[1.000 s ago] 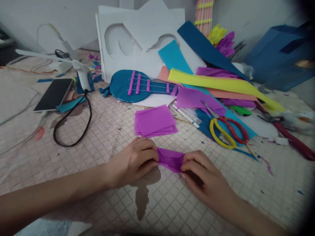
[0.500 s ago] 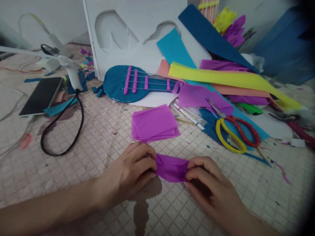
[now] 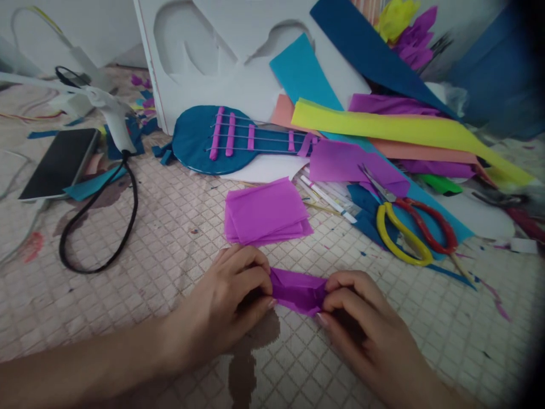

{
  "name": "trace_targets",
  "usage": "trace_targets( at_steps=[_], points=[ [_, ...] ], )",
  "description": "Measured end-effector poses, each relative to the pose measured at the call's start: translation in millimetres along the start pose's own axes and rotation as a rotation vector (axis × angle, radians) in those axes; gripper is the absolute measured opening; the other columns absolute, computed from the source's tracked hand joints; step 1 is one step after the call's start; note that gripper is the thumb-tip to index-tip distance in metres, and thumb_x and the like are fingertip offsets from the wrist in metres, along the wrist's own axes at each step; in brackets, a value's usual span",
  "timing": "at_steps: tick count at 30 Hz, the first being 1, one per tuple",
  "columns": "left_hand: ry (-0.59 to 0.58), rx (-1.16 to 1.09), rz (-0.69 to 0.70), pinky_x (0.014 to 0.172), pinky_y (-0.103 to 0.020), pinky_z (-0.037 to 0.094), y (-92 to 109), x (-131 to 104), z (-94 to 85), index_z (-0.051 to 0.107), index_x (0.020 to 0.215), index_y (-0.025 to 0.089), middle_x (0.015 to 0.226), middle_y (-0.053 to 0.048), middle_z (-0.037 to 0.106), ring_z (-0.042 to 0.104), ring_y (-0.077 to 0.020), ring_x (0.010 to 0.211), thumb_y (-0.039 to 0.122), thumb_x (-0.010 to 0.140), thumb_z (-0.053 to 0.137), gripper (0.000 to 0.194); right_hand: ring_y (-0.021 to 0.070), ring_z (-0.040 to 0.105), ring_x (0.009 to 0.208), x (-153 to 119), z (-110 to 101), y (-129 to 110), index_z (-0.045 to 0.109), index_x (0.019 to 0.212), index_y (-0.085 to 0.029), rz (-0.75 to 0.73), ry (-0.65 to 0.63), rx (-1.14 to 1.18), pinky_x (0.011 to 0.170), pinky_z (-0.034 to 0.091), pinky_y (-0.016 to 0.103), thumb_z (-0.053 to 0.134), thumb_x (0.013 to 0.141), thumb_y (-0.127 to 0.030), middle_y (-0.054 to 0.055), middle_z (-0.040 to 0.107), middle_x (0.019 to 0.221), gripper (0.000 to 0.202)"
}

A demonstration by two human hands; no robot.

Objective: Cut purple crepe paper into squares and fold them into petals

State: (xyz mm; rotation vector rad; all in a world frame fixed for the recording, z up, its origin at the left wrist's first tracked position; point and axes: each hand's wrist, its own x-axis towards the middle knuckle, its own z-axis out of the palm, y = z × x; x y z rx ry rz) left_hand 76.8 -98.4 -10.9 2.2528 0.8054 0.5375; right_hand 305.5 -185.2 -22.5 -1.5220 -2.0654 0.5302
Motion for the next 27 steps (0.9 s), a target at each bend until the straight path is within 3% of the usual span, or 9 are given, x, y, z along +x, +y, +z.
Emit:
trace_targets(
  at_steps=[27],
  points=[
    [0.004,0.017,-0.078,0.079,-0.036,0.039,4.0,3.2,5.6,0.057,0.075,0.017,0.092,-0.002,0.056,0.051,-0.017,0.087,0.014,0.083,0.059,0.009,0.0157,0.055,0.083,3.9,1.7,-1.7,0.047,0.08,-0.022,0.028,0.013,-0.024,0.063,0.05,0.026,0.054,0.084,-0.012,0.004,0.048,0.093,0.013]
  ],
)
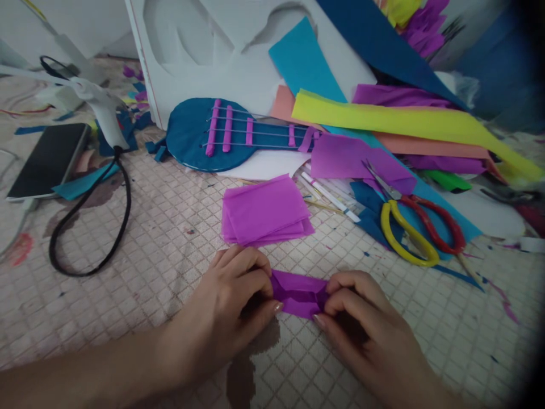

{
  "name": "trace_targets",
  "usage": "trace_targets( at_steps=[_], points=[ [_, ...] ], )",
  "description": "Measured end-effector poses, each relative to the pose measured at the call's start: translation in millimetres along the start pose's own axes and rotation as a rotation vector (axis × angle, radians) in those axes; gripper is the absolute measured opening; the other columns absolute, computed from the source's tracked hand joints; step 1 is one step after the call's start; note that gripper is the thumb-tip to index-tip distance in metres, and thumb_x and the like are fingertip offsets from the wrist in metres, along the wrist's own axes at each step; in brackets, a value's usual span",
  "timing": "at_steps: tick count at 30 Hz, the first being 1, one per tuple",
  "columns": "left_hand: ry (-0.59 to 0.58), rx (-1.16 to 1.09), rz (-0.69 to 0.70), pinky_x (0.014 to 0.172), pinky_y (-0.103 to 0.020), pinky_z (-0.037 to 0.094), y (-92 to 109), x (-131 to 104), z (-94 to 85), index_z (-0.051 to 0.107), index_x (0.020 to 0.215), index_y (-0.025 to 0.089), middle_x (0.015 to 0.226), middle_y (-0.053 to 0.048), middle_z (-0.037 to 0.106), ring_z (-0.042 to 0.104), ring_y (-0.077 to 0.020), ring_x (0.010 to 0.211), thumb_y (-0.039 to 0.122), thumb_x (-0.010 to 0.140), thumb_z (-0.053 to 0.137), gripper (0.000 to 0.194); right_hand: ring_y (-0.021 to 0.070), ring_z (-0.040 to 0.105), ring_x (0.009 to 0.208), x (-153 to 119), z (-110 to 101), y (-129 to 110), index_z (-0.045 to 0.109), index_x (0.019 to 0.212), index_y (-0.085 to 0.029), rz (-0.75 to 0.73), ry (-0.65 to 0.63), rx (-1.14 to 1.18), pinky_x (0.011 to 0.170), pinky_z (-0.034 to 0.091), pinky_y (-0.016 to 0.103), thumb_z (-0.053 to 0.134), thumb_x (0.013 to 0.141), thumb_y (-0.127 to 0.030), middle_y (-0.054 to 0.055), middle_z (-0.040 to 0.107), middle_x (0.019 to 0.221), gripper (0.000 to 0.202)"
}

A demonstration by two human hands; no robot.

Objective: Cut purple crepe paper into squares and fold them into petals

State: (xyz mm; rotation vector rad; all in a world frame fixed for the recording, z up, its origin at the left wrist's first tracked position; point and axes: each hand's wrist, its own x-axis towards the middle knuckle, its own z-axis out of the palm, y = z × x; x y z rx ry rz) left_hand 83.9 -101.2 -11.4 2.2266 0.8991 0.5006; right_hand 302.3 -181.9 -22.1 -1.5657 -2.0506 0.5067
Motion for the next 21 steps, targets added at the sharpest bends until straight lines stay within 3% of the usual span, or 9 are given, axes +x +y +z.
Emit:
trace_targets(
  at_steps=[21],
  points=[
    [0.053,0.064,0.013,0.078,-0.036,0.037,0.4,0.9,5.2,0.056,0.071,0.017,0.09,0.0,0.055,0.049,-0.0167,0.087,0.011,0.079,0.061,0.011,0.0152,0.054,0.08,2.2,2.4,-2.2,0.048,0.077,-0.022,0.016,0.037,-0.023,0.062,0.05,0.026,0.056,0.082,-0.012,0.004,0.049,0.089,0.013]
  ],
)
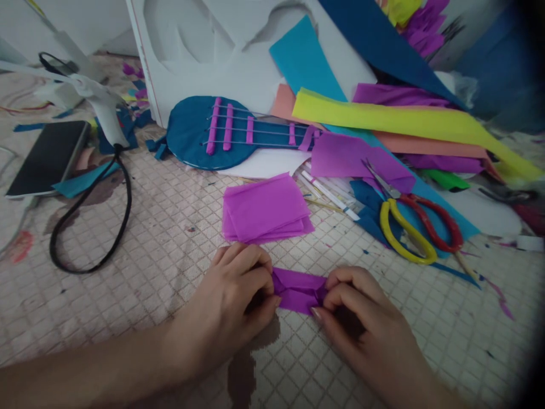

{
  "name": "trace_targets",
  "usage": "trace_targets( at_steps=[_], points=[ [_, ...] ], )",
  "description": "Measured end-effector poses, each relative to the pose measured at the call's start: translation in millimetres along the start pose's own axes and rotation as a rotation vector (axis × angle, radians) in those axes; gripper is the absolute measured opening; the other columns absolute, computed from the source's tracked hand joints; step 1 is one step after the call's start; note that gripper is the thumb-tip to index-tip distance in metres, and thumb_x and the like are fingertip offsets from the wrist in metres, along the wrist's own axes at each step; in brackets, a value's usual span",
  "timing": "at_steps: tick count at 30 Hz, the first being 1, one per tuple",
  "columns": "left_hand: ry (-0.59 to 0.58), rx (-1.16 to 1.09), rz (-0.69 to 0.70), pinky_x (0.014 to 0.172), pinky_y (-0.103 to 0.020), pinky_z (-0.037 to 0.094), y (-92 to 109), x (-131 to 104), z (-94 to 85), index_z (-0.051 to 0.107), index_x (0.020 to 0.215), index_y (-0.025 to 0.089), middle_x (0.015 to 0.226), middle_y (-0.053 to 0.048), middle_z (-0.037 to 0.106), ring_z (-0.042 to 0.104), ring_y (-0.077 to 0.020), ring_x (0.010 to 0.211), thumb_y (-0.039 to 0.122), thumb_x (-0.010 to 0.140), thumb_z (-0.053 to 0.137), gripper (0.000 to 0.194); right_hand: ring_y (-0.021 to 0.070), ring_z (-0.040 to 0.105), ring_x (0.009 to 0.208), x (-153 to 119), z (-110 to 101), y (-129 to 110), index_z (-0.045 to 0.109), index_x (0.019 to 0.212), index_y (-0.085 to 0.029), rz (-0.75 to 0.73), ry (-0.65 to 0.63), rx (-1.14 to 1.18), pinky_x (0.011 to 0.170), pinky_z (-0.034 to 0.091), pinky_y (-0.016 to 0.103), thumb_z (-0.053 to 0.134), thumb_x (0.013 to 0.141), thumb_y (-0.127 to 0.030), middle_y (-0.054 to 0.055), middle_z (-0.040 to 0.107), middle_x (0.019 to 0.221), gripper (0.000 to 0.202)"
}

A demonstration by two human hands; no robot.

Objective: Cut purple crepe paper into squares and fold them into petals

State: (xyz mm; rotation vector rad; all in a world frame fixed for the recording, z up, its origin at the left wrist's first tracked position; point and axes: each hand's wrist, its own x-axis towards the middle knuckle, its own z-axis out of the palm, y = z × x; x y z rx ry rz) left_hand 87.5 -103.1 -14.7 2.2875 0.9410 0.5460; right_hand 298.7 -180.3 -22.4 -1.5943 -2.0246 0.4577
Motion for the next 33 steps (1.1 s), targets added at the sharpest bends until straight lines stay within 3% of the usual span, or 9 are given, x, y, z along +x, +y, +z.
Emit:
trace_targets(
  at_steps=[10,23,33],
  points=[
    [-0.04,-0.001,-0.008,0.079,-0.037,0.037,1.2,0.0,-2.1,0.055,0.073,0.017,0.091,-0.001,0.054,0.048,-0.0175,0.087,0.014,0.083,0.058,0.011,0.0167,0.056,0.08,-1.1,0.3,1.4,0.051,0.077,-0.022,0.011,0.006,0.003,0.063,0.05,0.028,0.056,0.082,-0.014,0.004,0.052,0.089,0.01],
    [-0.019,0.024,-0.025,0.078,-0.037,0.036,3.1,1.6,-0.4,0.053,0.067,0.016,0.087,-0.001,0.055,0.048,-0.0179,0.085,0.01,0.076,0.062,0.014,0.0175,0.058,0.08,0.0,0.0,1.4,0.05,0.077,-0.022,0.025,0.014,-0.046,0.062,0.05,0.028,0.058,0.08,-0.015,0.004,0.053,0.089,0.011],
    [-0.059,-0.074,-0.085,0.079,-0.036,0.036,2.0,0.5,-4.6,0.054,0.079,0.019,0.089,0.0,0.056,0.049,-0.018,0.087,0.01,0.079,0.061,0.011,0.018,0.058,0.083,-1.0,-2.0,5.6,0.05,0.082,-0.024,0.049,-0.022,0.031,0.064,0.052,0.029,0.054,0.081,-0.012,0.004,0.055,0.09,0.012]
  ],
)
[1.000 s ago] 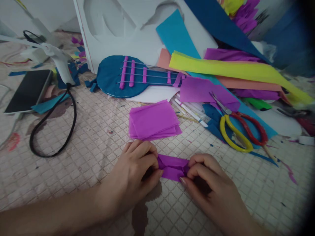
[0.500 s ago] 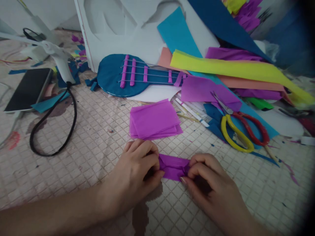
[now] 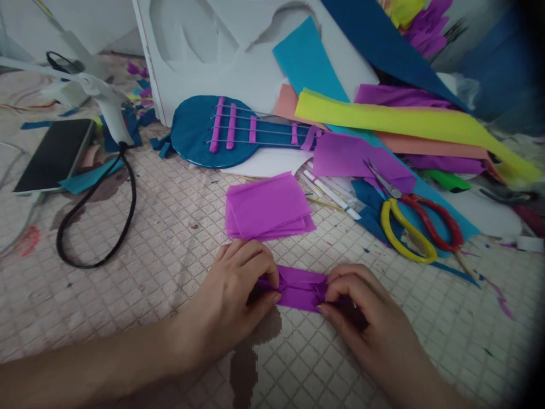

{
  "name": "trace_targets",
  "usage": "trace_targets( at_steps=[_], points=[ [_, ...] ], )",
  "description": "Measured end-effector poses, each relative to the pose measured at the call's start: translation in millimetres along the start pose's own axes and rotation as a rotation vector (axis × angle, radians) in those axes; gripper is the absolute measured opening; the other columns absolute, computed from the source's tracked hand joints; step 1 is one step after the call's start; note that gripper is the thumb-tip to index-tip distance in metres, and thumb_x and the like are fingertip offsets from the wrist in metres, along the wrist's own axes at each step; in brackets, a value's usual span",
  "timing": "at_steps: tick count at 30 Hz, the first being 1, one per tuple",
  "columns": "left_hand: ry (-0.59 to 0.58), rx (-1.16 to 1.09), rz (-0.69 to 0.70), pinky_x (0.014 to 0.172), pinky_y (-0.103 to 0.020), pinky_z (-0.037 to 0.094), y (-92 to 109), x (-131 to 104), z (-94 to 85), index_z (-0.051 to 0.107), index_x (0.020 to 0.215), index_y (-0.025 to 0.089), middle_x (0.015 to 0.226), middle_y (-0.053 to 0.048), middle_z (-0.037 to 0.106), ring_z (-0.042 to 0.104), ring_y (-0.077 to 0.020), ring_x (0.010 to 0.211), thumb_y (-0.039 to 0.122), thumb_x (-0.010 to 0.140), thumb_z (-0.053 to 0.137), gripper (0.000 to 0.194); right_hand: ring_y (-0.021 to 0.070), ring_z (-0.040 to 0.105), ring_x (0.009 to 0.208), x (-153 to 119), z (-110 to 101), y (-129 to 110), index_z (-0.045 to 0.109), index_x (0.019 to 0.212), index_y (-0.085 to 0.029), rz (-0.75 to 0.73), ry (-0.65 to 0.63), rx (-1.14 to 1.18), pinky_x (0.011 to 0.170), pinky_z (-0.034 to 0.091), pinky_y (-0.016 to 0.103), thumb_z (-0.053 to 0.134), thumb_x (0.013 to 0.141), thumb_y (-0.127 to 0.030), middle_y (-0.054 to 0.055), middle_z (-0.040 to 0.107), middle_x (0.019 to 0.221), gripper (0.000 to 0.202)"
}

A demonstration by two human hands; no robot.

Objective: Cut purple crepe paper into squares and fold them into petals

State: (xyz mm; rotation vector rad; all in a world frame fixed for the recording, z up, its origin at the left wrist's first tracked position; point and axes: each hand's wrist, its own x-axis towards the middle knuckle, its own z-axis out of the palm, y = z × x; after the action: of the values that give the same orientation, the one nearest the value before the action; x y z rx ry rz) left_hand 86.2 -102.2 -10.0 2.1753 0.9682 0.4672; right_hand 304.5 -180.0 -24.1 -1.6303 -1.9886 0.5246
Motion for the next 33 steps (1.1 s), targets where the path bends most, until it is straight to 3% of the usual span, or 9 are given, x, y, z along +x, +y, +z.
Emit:
trace_targets(
  at_steps=[6,10,14,18,20,23,33],
  points=[
    [-0.022,-0.04,0.055,0.083,-0.036,0.035,0,1,-2.8,0.064,0.083,0.022,0.093,0.0,0.055,0.05,-0.0169,0.09,0.009,0.086,0.054,0.017,0.0173,0.059,0.083,0,0,1,0.057,0.094,-0.026,-0.092,-0.049,0.042,0.063,0.053,0.029,0.049,0.084,-0.009,0.005,0.053,0.097,0.022],
    [-0.048,-0.009,0.092,0.084,-0.038,0.034,-1,2,-2.7,0.068,0.086,0.026,0.094,0.0,0.054,0.05,-0.0177,0.093,0.008,0.086,0.052,0.024,0.017,0.058,0.083,-1,-1,-2,0.059,0.093,-0.025,-0.07,-0.061,0.044,0.061,0.052,0.028,0.049,0.083,-0.009,0.006,0.051,0.1,0.021],
    [-0.064,0.024,0.08,0.083,-0.039,0.034,1,2,-2.6,0.066,0.088,0.024,0.093,-0.001,0.053,0.049,-0.0189,0.093,0.005,0.08,0.053,0.025,0.0187,0.056,0.09,0,-2,-8,0.057,0.093,-0.023,-0.027,-0.061,0.038,0.069,0.053,0.031,0.052,0.084,-0.014,0.006,0.049,0.099,0.014],
    [-0.064,0.076,0.038,0.081,-0.04,0.034,7,4,-1.4,0.066,0.084,0.023,0.092,-0.002,0.053,0.048,-0.0201,0.09,0.022,0.083,0.06,0.006,0.0206,0.054,0.09,2,3,-15,0.055,0.087,-0.022,0.014,-0.024,-0.014,0.072,0.052,0.035,0.055,0.083,-0.018,0.006,0.048,0.097,0.006],
    [-0.051,0.092,0.024,0.081,-0.041,0.034,10,5,0.5,0.066,0.082,0.023,0.091,-0.002,0.054,0.048,-0.0204,0.09,0.028,0.083,0.062,0.006,0.0208,0.054,0.088,2,6,-18,0.054,0.085,-0.022,0.021,0.017,-0.042,0.071,0.051,0.036,0.056,0.082,-0.017,0.006,0.049,0.096,0.006],
    [-0.019,0.103,0.014,0.082,-0.041,0.033,10,6,3.9,0.065,0.079,0.022,0.089,-0.001,0.054,0.048,-0.0204,0.09,0.022,0.08,0.064,0.001,0.021,0.054,0.088,2,9,-19,0.055,0.084,-0.022,0.026,0.047,-0.046,0.074,0.05,0.038,0.055,0.081,-0.015,0.006,0.05,0.096,0.008],
    [-0.043,-0.014,0.0,0.086,-0.04,0.032,8,4,1.1,0.066,0.082,0.023,0.091,0.0,0.053,0.048,-0.0187,0.094,0.004,0.081,0.055,0.022,0.0178,0.054,0.087,0,-1,-9,0.054,0.091,-0.024,-0.046,-0.049,0.048,0.069,0.052,0.032,0.045,0.084,-0.005,0.006,0.047,0.098,0.022]
  ],
)
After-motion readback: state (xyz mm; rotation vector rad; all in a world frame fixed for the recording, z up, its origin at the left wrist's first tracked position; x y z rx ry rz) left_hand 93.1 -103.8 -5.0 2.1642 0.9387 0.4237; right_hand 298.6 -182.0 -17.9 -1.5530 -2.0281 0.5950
